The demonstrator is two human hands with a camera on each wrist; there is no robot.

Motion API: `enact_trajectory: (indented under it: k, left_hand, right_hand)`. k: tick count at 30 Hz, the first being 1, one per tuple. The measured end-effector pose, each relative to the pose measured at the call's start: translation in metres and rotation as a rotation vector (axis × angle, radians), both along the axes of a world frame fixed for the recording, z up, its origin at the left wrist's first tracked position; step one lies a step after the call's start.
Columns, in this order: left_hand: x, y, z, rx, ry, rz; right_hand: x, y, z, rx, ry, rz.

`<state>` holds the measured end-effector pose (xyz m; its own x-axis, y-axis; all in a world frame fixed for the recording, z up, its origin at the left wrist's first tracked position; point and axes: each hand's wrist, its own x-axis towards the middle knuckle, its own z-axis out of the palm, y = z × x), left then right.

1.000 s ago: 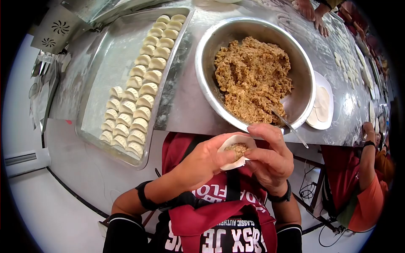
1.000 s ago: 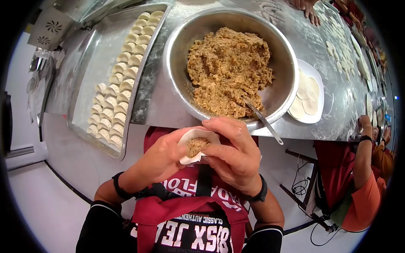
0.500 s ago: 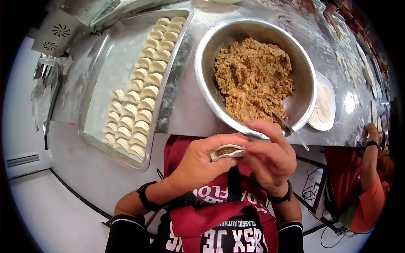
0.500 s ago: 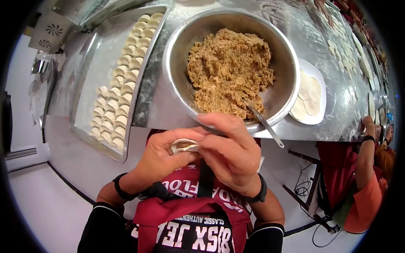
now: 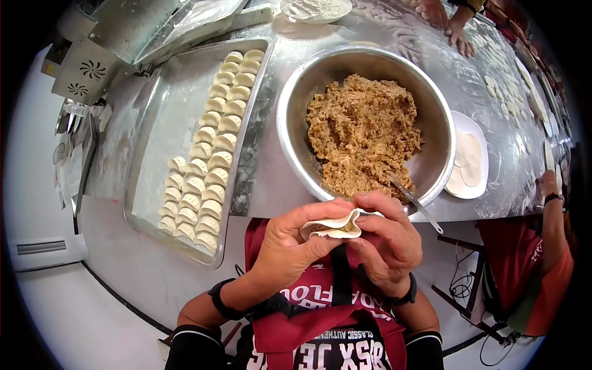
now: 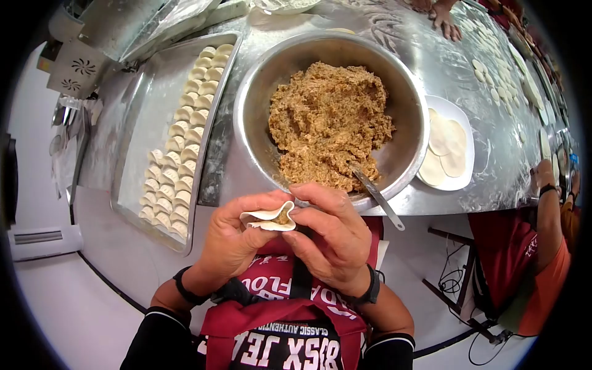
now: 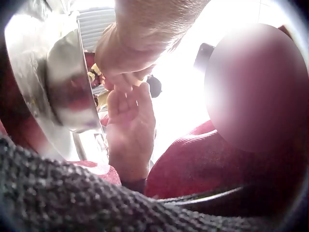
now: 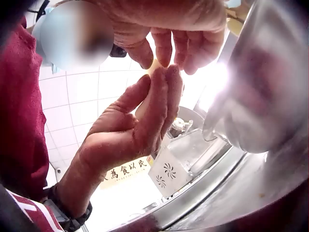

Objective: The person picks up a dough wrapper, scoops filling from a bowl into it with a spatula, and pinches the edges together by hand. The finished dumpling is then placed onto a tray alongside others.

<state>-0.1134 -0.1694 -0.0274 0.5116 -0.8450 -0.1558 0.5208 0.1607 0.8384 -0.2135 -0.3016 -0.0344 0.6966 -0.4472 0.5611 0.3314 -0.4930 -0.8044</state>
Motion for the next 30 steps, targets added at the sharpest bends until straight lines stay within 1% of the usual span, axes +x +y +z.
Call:
enact_trajectory:
  k: [2, 5, 8, 11, 14, 17, 18, 20, 23, 24, 27, 30]
  left_hand:
    - [-0.002, -0.001, 0.005, 0.041, 0.024, 0.018]
    - [-0.003, -0.003, 0.006, 0.031, 0.059, 0.005]
    - [-0.004, -0.004, 0.007, 0.045, 0.004, 0.01]
    - [-0.005, -0.003, 0.007, 0.074, -0.178, 0.003]
    - [-0.004, 0.001, 0.012, 0.176, -0.277, -0.036]
    - [-0.005, 0.001, 0.005, 0.106, -0.271, -0.016]
    - [-0.005, 0.002, 0.006, 0.119, -0.211, -0.014]
    - [-0.005, 0.003, 0.01, 0.145, -0.092, -0.012]
    - [-0.002, 0.0, 0.018, 0.125, -0.066, -0.068]
    - [-0.002, 0.0, 0.016, 0.109, -0.055, -0.058]
    - [-0.004, -0.002, 0.009, 0.065, 0.002, -0.031]
    - [-0.007, -0.003, 0.004, 0.034, 0.089, -0.013]
  right_hand:
    - [0.001, 0.0, 0.002, -0.007, -0.001, 0.004]
    - [0.0, 0.001, 0.004, -0.037, 0.014, -0.024]
    - [0.001, 0.002, 0.01, -0.142, 0.021, -0.075]
    - [0.003, 0.0, 0.007, -0.284, -0.01, -0.111]
    - [0.005, -0.001, 0.008, -0.377, -0.019, -0.113]
    - [0.004, -0.002, 0.01, -0.409, 0.006, -0.09]
    - [0.003, -0.002, 0.01, -0.415, 0.017, -0.081]
    - [0.0, 0.0, 0.013, -0.279, 0.035, -0.075]
    - [-0.001, 0.005, 0.02, -0.092, 0.118, -0.08]
    - [0.0, 0.006, 0.021, -0.033, 0.153, -0.083]
    - [0.003, 0.005, 0.008, -0.046, 0.094, -0.062]
    - [0.004, 0.006, 0.001, -0.033, 0.046, -0.082]
